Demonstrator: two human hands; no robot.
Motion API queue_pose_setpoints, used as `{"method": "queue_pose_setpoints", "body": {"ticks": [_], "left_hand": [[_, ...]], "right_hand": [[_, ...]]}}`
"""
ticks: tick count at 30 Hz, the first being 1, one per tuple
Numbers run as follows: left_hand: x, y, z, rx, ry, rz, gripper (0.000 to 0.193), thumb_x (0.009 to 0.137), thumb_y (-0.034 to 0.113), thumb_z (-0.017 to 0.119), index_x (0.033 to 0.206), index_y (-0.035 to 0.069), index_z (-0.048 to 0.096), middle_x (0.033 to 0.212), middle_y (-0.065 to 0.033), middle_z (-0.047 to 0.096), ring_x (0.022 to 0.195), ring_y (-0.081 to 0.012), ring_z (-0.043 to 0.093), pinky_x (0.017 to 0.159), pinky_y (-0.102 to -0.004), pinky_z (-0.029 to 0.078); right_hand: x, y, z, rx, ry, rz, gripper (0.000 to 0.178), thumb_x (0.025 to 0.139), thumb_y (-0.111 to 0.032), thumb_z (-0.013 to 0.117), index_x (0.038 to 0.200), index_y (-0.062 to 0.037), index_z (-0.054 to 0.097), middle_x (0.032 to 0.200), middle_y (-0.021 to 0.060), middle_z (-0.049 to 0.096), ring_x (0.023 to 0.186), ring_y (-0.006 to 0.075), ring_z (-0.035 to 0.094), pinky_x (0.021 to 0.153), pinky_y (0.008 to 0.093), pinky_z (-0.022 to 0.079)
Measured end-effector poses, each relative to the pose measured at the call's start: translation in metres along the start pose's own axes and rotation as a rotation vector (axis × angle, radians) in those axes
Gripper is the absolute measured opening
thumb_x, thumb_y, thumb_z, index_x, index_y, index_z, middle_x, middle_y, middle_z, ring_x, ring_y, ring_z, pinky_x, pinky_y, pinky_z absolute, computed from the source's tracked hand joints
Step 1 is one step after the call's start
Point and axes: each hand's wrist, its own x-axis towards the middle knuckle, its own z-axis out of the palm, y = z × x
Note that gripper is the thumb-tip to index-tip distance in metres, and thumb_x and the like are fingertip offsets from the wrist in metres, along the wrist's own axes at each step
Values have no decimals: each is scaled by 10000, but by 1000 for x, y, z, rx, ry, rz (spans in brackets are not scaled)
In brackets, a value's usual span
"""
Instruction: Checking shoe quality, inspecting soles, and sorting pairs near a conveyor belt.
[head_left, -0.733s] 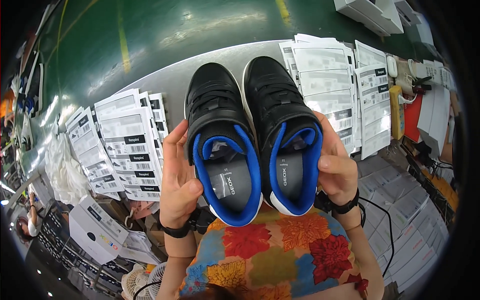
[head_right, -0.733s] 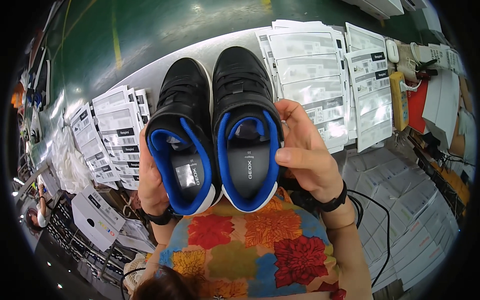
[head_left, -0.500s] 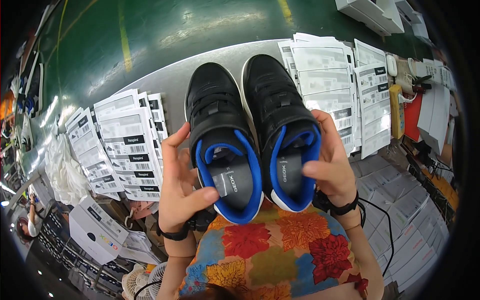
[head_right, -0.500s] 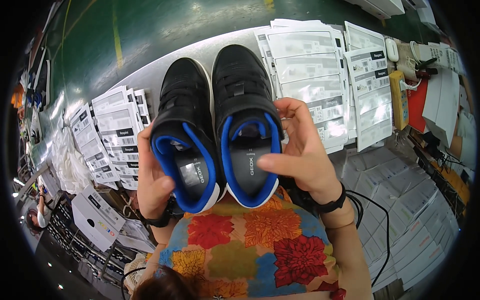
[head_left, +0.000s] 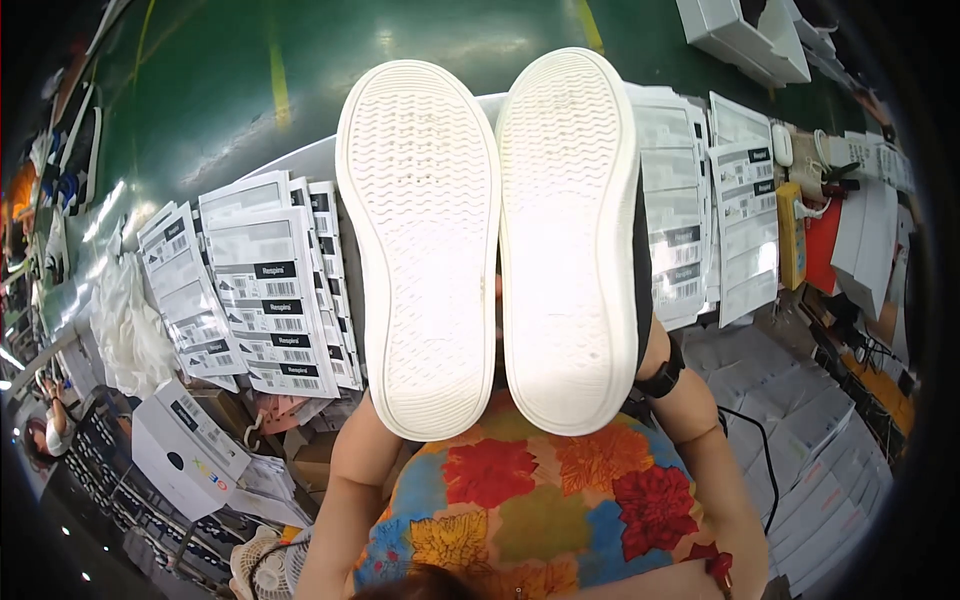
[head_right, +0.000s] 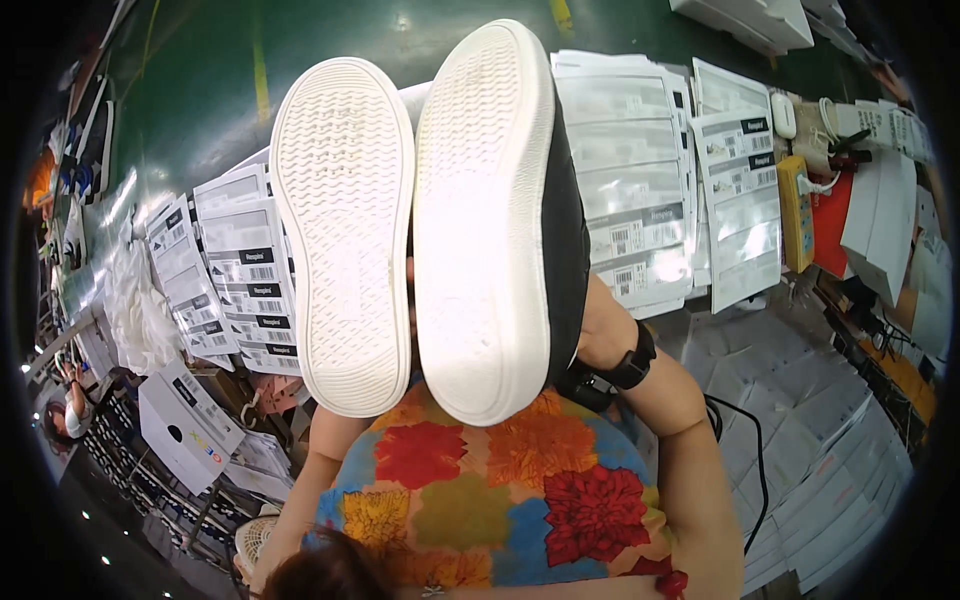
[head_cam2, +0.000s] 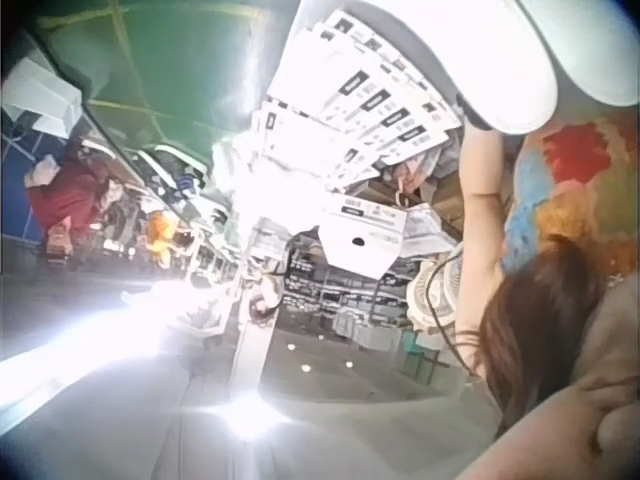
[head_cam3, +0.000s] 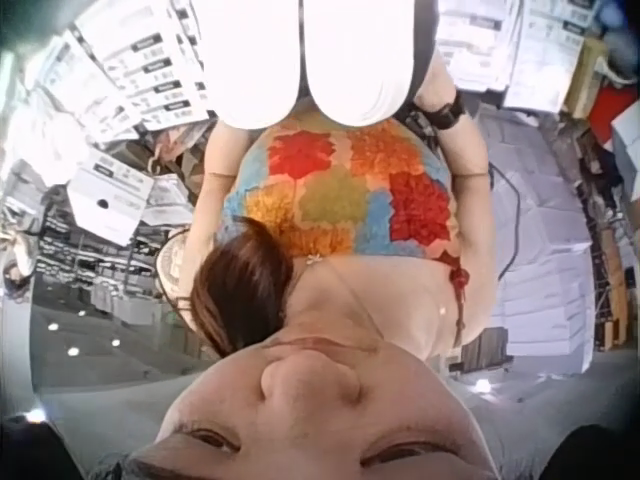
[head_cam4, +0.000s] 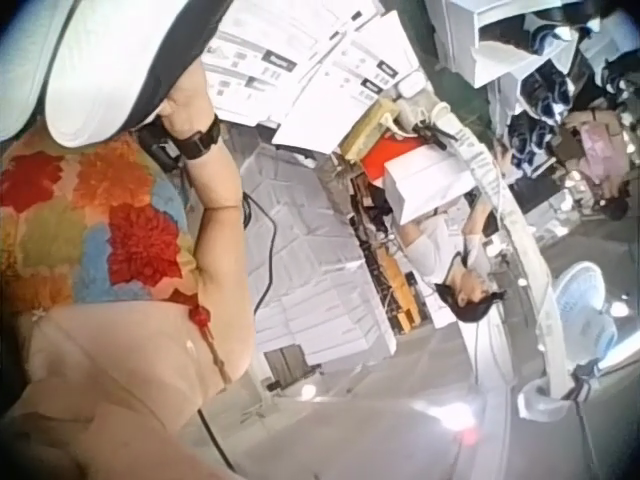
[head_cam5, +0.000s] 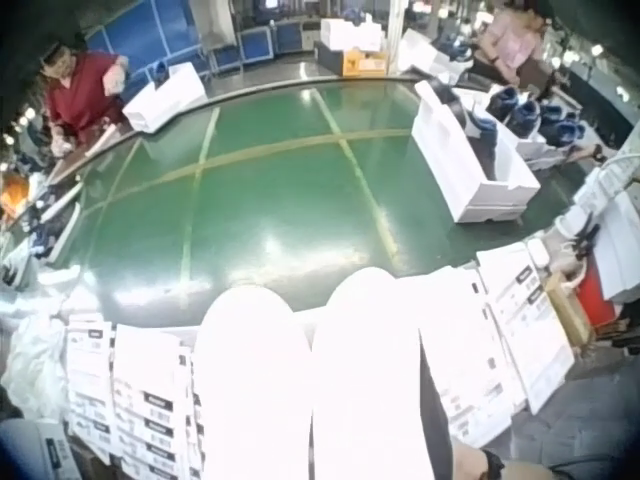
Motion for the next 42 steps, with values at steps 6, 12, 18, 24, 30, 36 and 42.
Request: {"method": "queue_pose_setpoints", "body": {"ticks": [6, 12, 18, 24, 30, 36, 42], "left_hand": [[21, -4, 12, -41, -31, -13, 569, 865, -37, 607, 1398, 9, 413, 1309, -152, 565, 1132, -193, 602, 917, -302, 523], [29, 3, 19, -41, -50, -6, 534, 882, -26, 586, 1391, 4, 428, 1297, -147, 574, 1109, -196, 615, 904, -301, 530], [33, 14, 26, -26, -72, 19, 500, 899, -14, 565, 1383, 0, 442, 1284, -143, 583, 1086, -199, 627, 891, -300, 537], [38, 76, 42, 144, -55, 213, 468, 916, -3, 544, 1376, -5, 456, 1272, -138, 593, 1063, -202, 640, 878, -299, 544], [112, 156, 78, 774, 194, 710, 616, 820, -48, 577, 1412, -58, 407, 1233, -163, 590, 1109, -233, 581, 964, -307, 457], [78, 110, 91, 1723, -132, 832, 513, 855, 197, 592, 1299, -25, 467, 1275, -407, 459, 1326, -567, 336, 1121, -561, 287], [-102, 145, 39, 2044, -523, 722, 441, 797, 64, 602, 1238, 62, 616, 1308, -148, 603, 1166, -354, 590, 979, -444, 488]], "right_hand": [[0, -6, 15, -238, 29, -87, 539, 857, 62, 568, 1375, 8, 430, 1262, 137, 598, 1103, 231, 626, 930, 344, 517], [-6, -8, 32, -490, 101, -209, 519, 885, 6, 577, 1384, 6, 435, 1277, 136, 596, 1113, 232, 623, 941, 347, 506], [-2, -11, 36, -573, 126, -277, 505, 913, -51, 586, 1394, 5, 441, 1293, 135, 595, 1123, 233, 621, 953, 349, 495], [36, -39, 50, -490, 109, -393, 498, 941, -107, 596, 1403, 3, 447, 1308, 133, 593, 1132, 235, 618, 965, 351, 483], [172, -101, 68, -961, 141, -467, 556, 967, -197, 599, 1451, -2, 407, 1404, 133, 499, 1268, 210, 511, 1039, 333, 408], [186, -72, 70, -1466, -69, -406, 607, 922, -195, 649, 1467, -47, 427, 1508, 157, 420, 1394, 261, 382, 1111, 383, 338], [137, -42, 104, -2082, -117, -766, 483, 838, -141, 693, 1290, -22, 572, 1435, 186, 497, 1327, 358, 464, 1094, 415, 362]]}}
